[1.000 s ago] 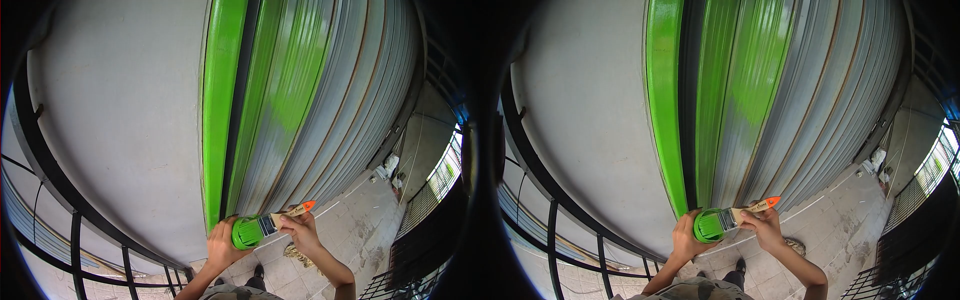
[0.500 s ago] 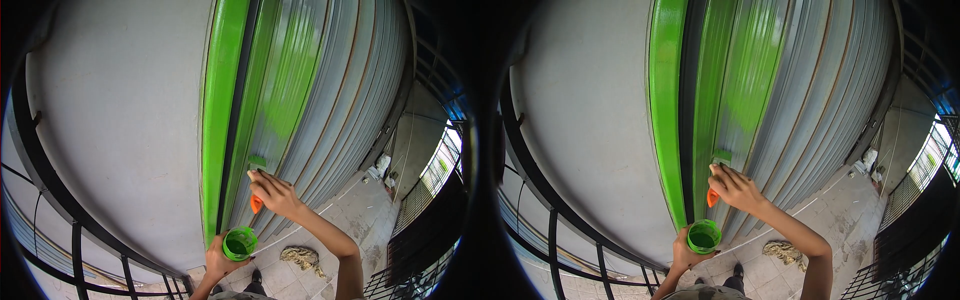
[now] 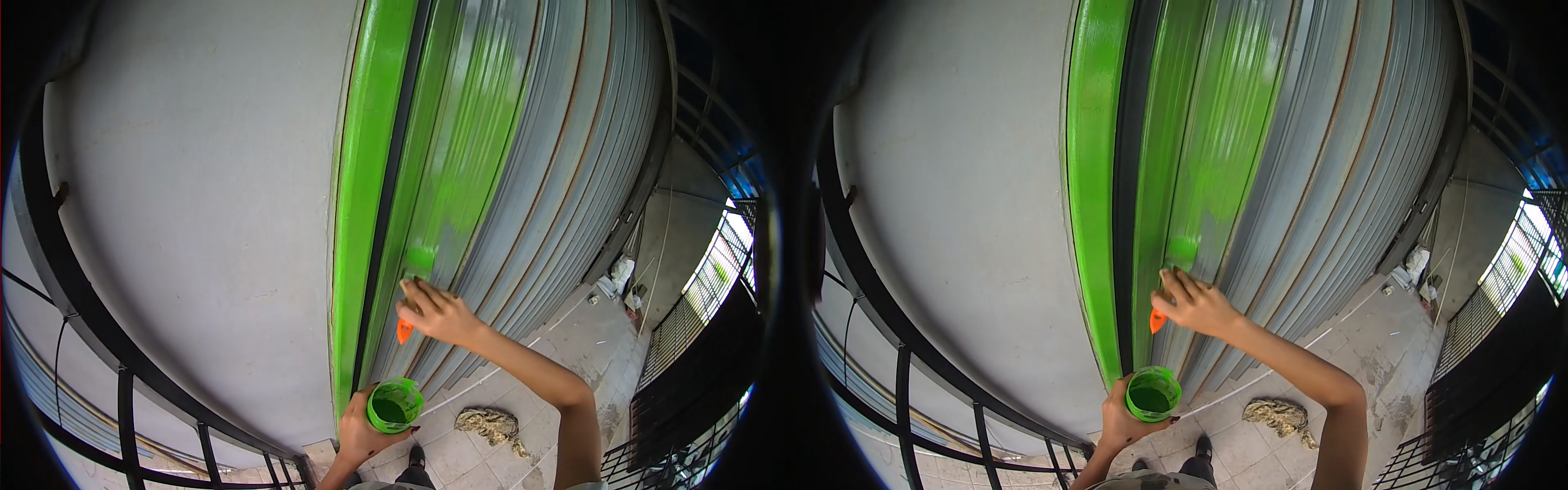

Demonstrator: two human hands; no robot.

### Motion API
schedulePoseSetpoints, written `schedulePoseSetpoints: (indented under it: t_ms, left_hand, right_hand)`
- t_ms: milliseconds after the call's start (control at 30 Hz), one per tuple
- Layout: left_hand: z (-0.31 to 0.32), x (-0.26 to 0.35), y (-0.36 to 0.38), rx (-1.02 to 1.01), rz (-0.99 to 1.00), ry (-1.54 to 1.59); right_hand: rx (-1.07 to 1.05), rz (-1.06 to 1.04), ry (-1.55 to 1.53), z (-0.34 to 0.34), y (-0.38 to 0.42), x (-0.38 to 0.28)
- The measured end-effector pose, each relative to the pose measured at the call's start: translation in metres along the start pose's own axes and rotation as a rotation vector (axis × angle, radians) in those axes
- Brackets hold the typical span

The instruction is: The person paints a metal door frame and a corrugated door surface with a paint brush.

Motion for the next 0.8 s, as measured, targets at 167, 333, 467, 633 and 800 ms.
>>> schedulePoseSetpoints:
  t_ms: [167, 333, 467, 633, 800]
  left_hand:
    - [0.002, 0.000, 0.001, 0.014, 0.041, -0.017]
    - [0.002, 0.000, 0.000, 0.007, 0.023, 0.007]
    - [0.004, -0.002, 0.000, -0.008, 0.033, 0.007]
    - [0.003, -0.002, 0.000, -0.003, 0.037, 0.031]
    - [0.004, -0.005, 0.002, -0.027, -0.015, 0.009]
  right_hand:
    - [-0.105, 0.045, -0.203, -0.003, 0.001, -0.007]
    - [0.218, 0.138, -0.028, -0.063, -0.097, 0.108]
    - [0.288, 0.081, 0.118, -0.074, -0.116, 0.116]
    - [0.051, -0.007, 0.027, -0.005, -0.007, 0.013]
    - [-0.149, 0.088, -0.215, 0.005, 0.041, -0.038]
Point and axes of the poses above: each hand's wrist, its own y-axis away from the middle knuckle, its own z-axis out of the palm, x = y × z, the point moved 6 cm from there along -y, towards the middle knuckle, and after that the axes turned 7 degrees about x, right-handed, at the moved point
